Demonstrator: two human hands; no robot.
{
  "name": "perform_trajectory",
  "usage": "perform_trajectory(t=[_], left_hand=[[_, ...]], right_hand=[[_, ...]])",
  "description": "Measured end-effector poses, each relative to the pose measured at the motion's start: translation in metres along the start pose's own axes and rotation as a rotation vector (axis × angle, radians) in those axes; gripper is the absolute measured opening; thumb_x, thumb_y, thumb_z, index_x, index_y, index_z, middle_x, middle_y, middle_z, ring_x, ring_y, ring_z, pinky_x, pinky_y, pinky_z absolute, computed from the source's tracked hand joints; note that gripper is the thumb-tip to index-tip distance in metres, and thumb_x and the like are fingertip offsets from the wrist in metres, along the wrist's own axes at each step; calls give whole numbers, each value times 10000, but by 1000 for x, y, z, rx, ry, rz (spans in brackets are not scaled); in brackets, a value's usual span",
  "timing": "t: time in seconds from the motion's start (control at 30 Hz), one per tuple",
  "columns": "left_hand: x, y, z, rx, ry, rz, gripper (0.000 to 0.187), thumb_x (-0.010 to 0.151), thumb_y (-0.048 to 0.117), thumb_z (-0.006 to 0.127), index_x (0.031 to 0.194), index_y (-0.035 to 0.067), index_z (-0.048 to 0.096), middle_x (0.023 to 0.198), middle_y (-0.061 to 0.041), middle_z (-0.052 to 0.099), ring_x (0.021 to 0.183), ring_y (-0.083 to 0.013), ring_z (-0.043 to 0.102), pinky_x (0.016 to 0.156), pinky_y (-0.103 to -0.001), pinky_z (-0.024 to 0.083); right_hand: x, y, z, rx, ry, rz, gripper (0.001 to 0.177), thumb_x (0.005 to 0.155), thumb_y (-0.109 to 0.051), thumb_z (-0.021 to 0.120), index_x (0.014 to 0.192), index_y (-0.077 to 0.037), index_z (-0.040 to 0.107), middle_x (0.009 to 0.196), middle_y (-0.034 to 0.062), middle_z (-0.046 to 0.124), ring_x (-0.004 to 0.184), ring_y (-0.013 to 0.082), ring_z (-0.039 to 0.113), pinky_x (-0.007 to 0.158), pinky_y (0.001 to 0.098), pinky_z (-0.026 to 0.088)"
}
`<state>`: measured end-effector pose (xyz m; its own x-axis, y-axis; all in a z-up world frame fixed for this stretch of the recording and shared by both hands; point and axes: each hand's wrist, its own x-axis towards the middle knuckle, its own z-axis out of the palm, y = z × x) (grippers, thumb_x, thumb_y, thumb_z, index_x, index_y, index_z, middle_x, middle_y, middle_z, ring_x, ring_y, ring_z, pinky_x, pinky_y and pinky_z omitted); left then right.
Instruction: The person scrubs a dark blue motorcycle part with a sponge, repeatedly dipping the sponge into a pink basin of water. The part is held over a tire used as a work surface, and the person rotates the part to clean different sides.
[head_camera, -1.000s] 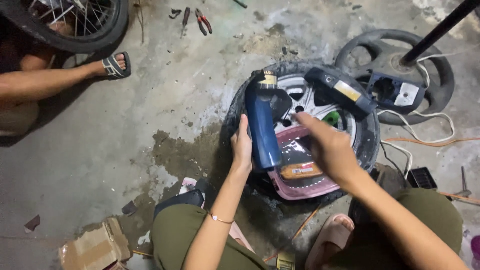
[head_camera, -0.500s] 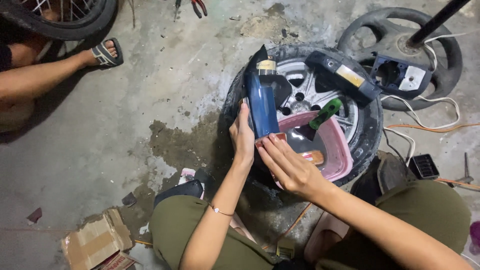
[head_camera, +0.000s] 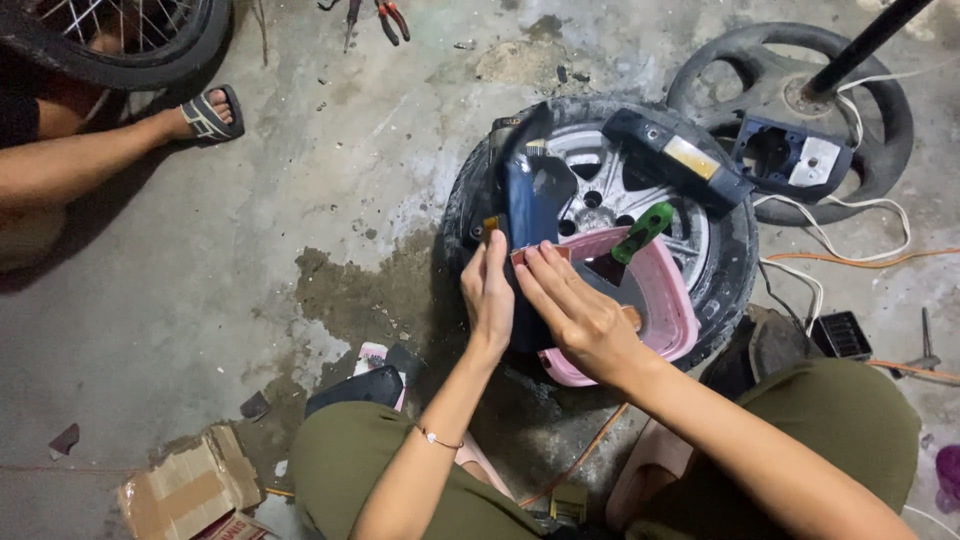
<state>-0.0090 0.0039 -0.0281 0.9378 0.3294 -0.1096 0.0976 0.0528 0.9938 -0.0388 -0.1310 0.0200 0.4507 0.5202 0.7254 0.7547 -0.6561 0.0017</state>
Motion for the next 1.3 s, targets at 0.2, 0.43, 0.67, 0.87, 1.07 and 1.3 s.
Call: perform_trajectory(t=[0.2, 0.43, 0.67, 0.87, 1.07, 1.3], left_hand=[[-15, 21, 7, 85, -46, 78, 433, 977, 502, 564, 878, 114, 729, 830, -72, 722, 846, -172, 651, 813, -353, 518], [-26, 26, 10, 171, -120, 179, 470, 978, 504, 551, 888, 77, 725, 776, -169, 708, 779, -248, 675, 742, -407, 528], [-53, 18, 19, 291, -228, 228, 459, 928, 521, 599, 1049, 99, 733, 794, -164, 738, 814, -286, 737, 726, -382, 550], [-63, 6, 19, 346, -296, 351, 519, 900, 433, 665, 1274, 73, 681, 844, -224, 744, 853, -371, 744, 693, -409, 579], [-57, 14, 13, 350, -290, 430, 529, 901, 403, 674, 1320, 80, 650, 842, -249, 735, 850, -392, 735, 667, -440, 577], [-31, 28, -14, 311, -147, 233, 523, 941, 448, 620, 1233, 21, 695, 911, -243, 757, 888, -382, 748, 718, -453, 585]], right_hand=[[-12, 10, 0, -71, -56, 42, 389, 976, 38, 438, 1285, 17, 673, 1317, 224, 671, 1217, 381, 660, 989, 396, 560], [-20, 29, 8, -215, -28, 65, 386, 974, 22, 463, 1284, -23, 689, 1326, 200, 680, 1227, 345, 666, 1016, 351, 552], [-37, 79, 16, -402, -36, 118, 342, 962, -3, 534, 1265, -38, 690, 1258, 167, 705, 1188, 318, 687, 981, 327, 575], [-43, 143, -1, -52, -156, 569, 381, 909, 57, 599, 1186, -148, 759, 1100, 67, 769, 1114, 289, 709, 942, 384, 559], [-47, 180, -29, 8, -96, 811, 359, 987, 20, 629, 1212, -203, 796, 986, 75, 772, 970, 350, 726, 855, 395, 557], [-9, 105, -40, 135, -822, 887, 304, 829, -160, 654, 1091, -205, 803, 962, 157, 812, 1007, 451, 727, 916, 566, 551]])
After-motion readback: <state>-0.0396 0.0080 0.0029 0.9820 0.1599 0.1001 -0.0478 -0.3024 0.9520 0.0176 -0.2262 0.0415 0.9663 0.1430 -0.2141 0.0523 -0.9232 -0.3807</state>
